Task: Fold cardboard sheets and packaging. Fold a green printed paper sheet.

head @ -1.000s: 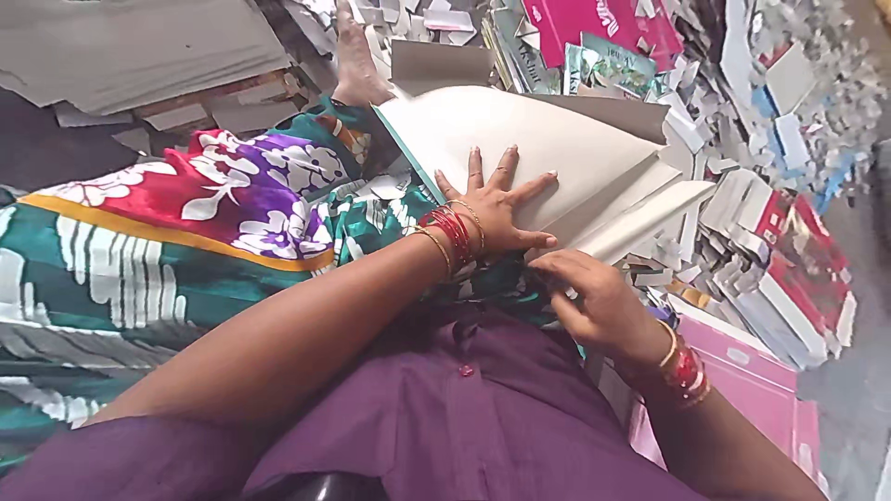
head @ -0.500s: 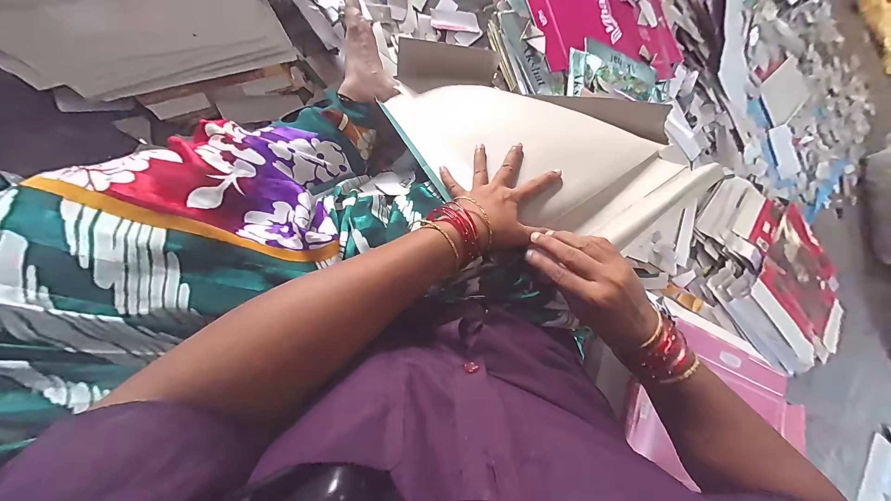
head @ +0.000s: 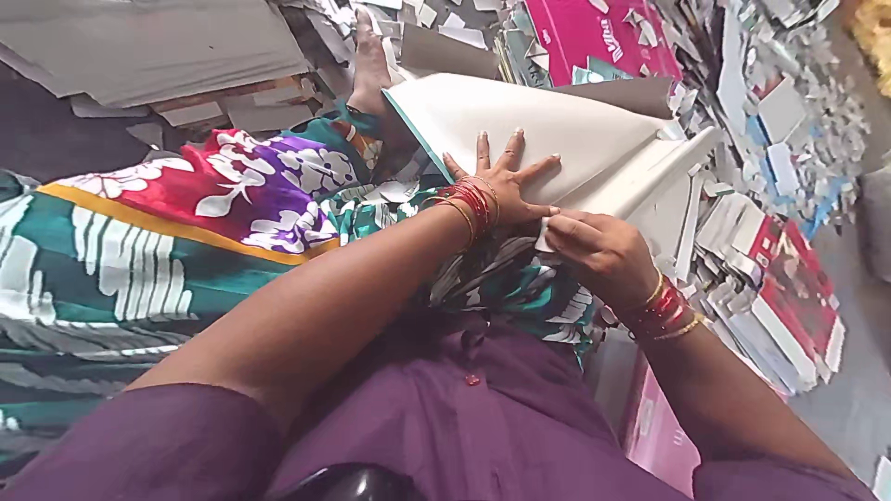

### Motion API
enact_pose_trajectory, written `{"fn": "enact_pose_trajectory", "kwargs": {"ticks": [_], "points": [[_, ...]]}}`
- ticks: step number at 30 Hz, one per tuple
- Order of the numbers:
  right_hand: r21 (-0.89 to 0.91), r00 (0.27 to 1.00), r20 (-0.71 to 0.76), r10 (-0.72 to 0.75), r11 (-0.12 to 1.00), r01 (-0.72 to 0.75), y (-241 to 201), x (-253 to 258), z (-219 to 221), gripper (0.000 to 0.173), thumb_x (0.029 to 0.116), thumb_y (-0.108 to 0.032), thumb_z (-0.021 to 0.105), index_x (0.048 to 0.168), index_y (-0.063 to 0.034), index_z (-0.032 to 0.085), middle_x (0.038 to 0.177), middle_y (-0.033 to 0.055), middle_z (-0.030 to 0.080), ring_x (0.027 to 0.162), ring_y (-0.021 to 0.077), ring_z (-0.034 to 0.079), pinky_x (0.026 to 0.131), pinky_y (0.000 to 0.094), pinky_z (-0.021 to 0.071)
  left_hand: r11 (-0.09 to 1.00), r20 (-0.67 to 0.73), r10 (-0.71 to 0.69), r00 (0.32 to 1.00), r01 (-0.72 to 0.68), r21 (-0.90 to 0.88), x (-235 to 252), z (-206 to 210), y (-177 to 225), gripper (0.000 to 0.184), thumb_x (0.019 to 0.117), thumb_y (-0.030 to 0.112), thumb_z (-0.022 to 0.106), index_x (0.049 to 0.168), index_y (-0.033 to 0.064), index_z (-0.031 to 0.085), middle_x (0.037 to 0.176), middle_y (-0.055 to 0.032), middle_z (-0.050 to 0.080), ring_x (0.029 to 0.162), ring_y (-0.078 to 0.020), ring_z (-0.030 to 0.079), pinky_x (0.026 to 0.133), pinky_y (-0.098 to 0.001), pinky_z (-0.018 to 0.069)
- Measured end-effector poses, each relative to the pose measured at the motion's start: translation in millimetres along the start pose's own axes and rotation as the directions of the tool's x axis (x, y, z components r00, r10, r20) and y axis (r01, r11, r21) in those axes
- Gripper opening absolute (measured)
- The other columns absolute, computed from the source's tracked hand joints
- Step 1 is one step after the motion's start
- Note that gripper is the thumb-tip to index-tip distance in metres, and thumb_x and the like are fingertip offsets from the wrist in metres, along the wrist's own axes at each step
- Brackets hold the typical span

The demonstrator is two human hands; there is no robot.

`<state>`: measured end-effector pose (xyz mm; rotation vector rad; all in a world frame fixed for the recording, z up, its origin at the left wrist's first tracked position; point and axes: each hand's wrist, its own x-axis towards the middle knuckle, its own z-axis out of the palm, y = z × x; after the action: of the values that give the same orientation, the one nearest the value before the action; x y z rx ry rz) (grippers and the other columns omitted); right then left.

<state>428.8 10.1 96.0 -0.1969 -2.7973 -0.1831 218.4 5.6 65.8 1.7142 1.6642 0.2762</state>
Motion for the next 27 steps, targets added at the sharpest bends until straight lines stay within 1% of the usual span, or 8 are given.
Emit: {"fn": "enact_pose_trajectory", "kwargs": {"ticks": [10, 15, 17, 18, 20, 22, 24, 27], "points": [[-0.152, 0.982, -0.024, 0.186, 0.970, -0.188, -57.2, 5.2, -8.4, 0.022, 0.0916, -0.001, 0.056, 0.076, 0.0010, 0.071, 0.078, 0.0157, 0.068, 0.067, 0.0303, 0.065, 0.054, 0.0407, 0.0500, 1.000, 0.015, -0.014, 1.000, 0.014, -0.014, -1.2, 4.8, -2.1, 0.084, 0.0862, 0.080, 0.053, 0.158, 0.0577, 0.016, 0.173, -0.0011, -0.008, 0.153, -0.0492, -0.015, 0.098, -0.0906, -0.0060], [0.264, 0.899, 0.028, 0.438, 0.864, -0.429, -100.7, -5.8, -54.2, 0.035, 0.1033, -0.019, 0.049, 0.070, -0.0087, 0.053, 0.071, 0.0074, 0.056, 0.066, 0.0160, 0.057, 0.056, 0.0255, 0.0456, 1.000, 0.039, -0.007, 0.999, 0.008, -0.028, 2.0, 1.4, -3.7, 0.080, 0.0892, 0.078, 0.052, 0.158, 0.0564, 0.018, 0.173, -0.0038, -0.010, 0.152, -0.0516, -0.015, 0.098, -0.0911, -0.0060], [-0.047, 0.803, 0.069, 0.592, 0.806, -0.590, -90.3, -15.4, -68.6, 0.031, 0.0912, -0.016, 0.051, 0.063, -0.0037, 0.054, 0.066, 0.0129, 0.058, 0.060, 0.0263, 0.061, 0.049, 0.0372, 0.0462, 0.999, 0.052, -0.005, 0.999, 0.007, -0.036, 1.7, 2.8, -2.8, 0.078, 0.0907, 0.076, 0.053, 0.158, 0.0565, 0.018, 0.173, -0.0037, -0.009, 0.152, -0.0518, -0.015, 0.097, -0.0913, -0.0063], [-0.191, 0.720, 0.142, 0.679, 0.733, -0.653, -76.0, -20.9, -71.2, 0.025, 0.0881, -0.015, 0.054, 0.072, 0.0035, 0.061, 0.074, 0.0212, 0.062, 0.068, 0.0381, 0.065, 0.055, 0.0489, 0.0504, 0.999, 0.042, 0.000, 0.999, 0.001, -0.037, 1.3, 3.1, -2.9, 0.076, 0.0922, 0.073, 0.054, 0.158, 0.0565, 0.019, 0.173, -0.0042, -0.008, 0.152, -0.0522, -0.014, 0.097, -0.0917, -0.0060], [-0.294, 0.579, 0.247, 0.777, 0.630, -0.719, -44.2, -29.8, -71.7, 0.035, 0.0887, -0.012, 0.070, 0.114, 0.0116, 0.065, 0.114, 0.0376, 0.062, 0.105, 0.0581, 0.063, 0.079, 0.0688, 0.0510, 0.998, 0.011, 0.016, 1.000, -0.015, -0.053, -1.9, 3.5, -1.3, 0.073, 0.0946, 0.065, 0.058, 0.158, 0.0552, 0.022, 0.173, -0.0047, -0.005, 0.152, -0.0534, -0.013, 0.097, -0.0916, -0.0057], [-0.255, 0.711, 0.205, 0.673, 0.738, -0.625, -14.3, -29.1, -60.8, 0.056, 0.0847, -0.012, 0.072, 0.136, 0.0044, 0.059, 0.143, 0.0350, 0.051, 0.129, 0.0572, 0.052, 0.093, 0.0720, 0.0465, 0.998, -0.063, 0.030, 0.998, -0.034, -0.055, -10.2, 5.5, -0.8, 0.074, 0.0940, 0.065, 0.059, 0.158, 0.0528, 0.024, 0.173, -0.0060, 0.000, 0.153, -0.0528, -0.009, 0.099, -0.0907, -0.0025], [-0.182, 0.880, 0.160, 0.448, 0.889, -0.420, 7.7, -8.9, -45.1, 0.064, 0.0832, -0.012, 0.068, 0.145, -0.0057, 0.055, 0.152, 0.0274, 0.047, 0.139, 0.0514, 0.045, 0.099, 0.0698, 0.0439, 0.996, -0.208, 0.061, 0.976, -0.072, -0.044, -20.0, 13.7, -6.0, 0.073, 0.0922, 0.067, 0.060, 0.157, 0.0468, 0.034, 0.172, -0.0092, 0.012, 0.154, -0.0517, 0.000, 0.103, -0.0888, 0.0028], [-0.059, 0.954, 0.211, 0.211, 0.977, -0.203, 32.5, 21.2, -25.2, 0.066, 0.0771, 0.004, 0.076, 0.139, -0.0142, 0.064, 0.137, 0.0222, 0.063, 0.133, 0.0467, 0.054, 0.105, 0.0669, 0.0420, 0.988, -0.317, 0.134, 0.939, -0.151, -0.028, -31.3, 16.9, -16.8, 0.055, 0.0962, 0.052, 0.063, 0.145, 0.0273, 0.057, 0.156, -0.0123, 0.046, 0.149, -0.0447, 0.028, 0.108, -0.0800, 0.0178]]}}
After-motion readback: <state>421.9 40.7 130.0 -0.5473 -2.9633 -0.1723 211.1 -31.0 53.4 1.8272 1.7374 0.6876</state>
